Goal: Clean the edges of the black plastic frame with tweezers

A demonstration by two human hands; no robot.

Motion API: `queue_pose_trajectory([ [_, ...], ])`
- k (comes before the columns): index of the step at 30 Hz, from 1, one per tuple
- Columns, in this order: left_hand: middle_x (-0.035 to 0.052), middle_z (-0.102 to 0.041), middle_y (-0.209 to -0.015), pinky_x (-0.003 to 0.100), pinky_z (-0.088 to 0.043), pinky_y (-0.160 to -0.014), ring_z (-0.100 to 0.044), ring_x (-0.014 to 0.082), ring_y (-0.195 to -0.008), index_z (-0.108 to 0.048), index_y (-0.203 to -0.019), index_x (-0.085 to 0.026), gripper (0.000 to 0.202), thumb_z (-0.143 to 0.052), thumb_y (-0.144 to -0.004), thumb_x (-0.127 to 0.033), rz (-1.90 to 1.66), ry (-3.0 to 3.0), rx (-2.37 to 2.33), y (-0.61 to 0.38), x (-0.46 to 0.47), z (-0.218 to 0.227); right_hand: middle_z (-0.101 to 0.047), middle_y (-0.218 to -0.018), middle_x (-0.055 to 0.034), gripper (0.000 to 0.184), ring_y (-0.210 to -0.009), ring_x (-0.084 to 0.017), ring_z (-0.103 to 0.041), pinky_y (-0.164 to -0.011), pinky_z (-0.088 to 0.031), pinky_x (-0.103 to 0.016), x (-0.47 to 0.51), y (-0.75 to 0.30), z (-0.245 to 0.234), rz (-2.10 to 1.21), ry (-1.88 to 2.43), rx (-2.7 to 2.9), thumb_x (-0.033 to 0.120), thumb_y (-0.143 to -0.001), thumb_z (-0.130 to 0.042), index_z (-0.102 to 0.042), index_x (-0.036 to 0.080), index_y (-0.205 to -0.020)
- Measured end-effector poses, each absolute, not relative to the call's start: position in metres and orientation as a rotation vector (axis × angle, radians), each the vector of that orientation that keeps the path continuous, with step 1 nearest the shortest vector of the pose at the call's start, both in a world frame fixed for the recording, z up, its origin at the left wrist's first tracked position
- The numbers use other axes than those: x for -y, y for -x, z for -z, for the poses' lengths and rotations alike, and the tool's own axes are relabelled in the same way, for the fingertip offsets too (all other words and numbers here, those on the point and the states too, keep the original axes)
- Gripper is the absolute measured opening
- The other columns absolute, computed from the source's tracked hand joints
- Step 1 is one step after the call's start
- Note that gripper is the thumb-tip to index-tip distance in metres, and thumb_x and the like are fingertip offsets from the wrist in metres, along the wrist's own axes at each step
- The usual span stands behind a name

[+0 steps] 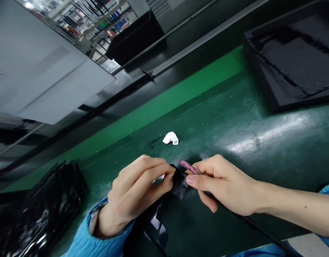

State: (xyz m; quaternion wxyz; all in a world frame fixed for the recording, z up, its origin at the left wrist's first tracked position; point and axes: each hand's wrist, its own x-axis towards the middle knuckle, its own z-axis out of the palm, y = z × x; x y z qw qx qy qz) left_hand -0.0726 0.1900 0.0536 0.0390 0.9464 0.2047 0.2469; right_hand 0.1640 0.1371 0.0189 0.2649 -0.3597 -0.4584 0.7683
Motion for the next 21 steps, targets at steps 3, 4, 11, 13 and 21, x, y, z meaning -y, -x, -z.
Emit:
queue_pose_trajectory([
  [3,0.0047,-0.071,-0.088,0.026,-0.050,-0.066,-0.061,0.0134,-0.074,-0.063,-0.100,-0.014,0.011,-0.065,-0.096,-0.004,-0.796,-2.843,-0.674,0.0709,-0.1887,-0.0560,-0.053,-0.048,0.0040,0.052,-0.048,-0.010,-0.037,-0.054,-0.027,-0.029,-0.1370,-0.1645,-0.0196,-2.088,0.945,1.229,0.054,-0.106,-0.054,-0.053,0.020,-0.066],
  [4,0.0038,-0.070,-0.087,0.026,-0.050,-0.066,-0.062,0.0128,-0.073,-0.063,-0.099,-0.015,0.012,-0.065,-0.096,-0.003,-0.798,-2.828,-0.686,0.0702,-0.1881,-0.0564,-0.052,-0.048,0.0043,0.052,-0.048,-0.010,-0.037,-0.054,-0.027,-0.029,-0.1369,-0.1647,-0.0199,-2.086,0.938,1.227,0.053,-0.106,-0.054,-0.054,0.020,-0.067],
  [11,0.0015,-0.069,-0.087,0.024,-0.053,-0.068,-0.064,0.0121,-0.074,-0.060,-0.098,-0.018,0.014,-0.063,-0.096,-0.005,-0.766,-2.723,-0.745,0.0700,-0.1871,-0.0573,-0.051,-0.047,0.0046,0.053,-0.048,-0.010,-0.037,-0.056,-0.029,-0.030,-0.1376,-0.1647,-0.0216,-2.089,0.934,1.219,0.053,-0.107,-0.053,-0.054,0.020,-0.065],
  [13,0.0015,-0.069,-0.088,0.024,-0.054,-0.069,-0.065,0.0121,-0.076,-0.059,-0.097,-0.019,0.013,-0.063,-0.097,-0.006,-0.756,-2.688,-0.778,0.0707,-0.1873,-0.0583,-0.051,-0.047,0.0045,0.052,-0.048,-0.010,-0.037,-0.056,-0.029,-0.030,-0.1379,-0.1644,-0.0217,-2.095,0.930,1.208,0.053,-0.106,-0.054,-0.054,0.020,-0.065],
  [21,0.0009,-0.069,-0.088,0.025,-0.054,-0.070,-0.066,0.0115,-0.075,-0.058,-0.096,-0.020,0.013,-0.062,-0.098,-0.008,-0.716,-2.588,-0.750,0.0696,-0.1848,-0.0622,-0.051,-0.046,0.0056,0.050,-0.048,-0.010,-0.035,-0.056,-0.029,-0.030,-0.1375,-0.1641,-0.0218,-2.078,0.921,1.199,0.054,-0.106,-0.055,-0.056,0.020,-0.069],
])
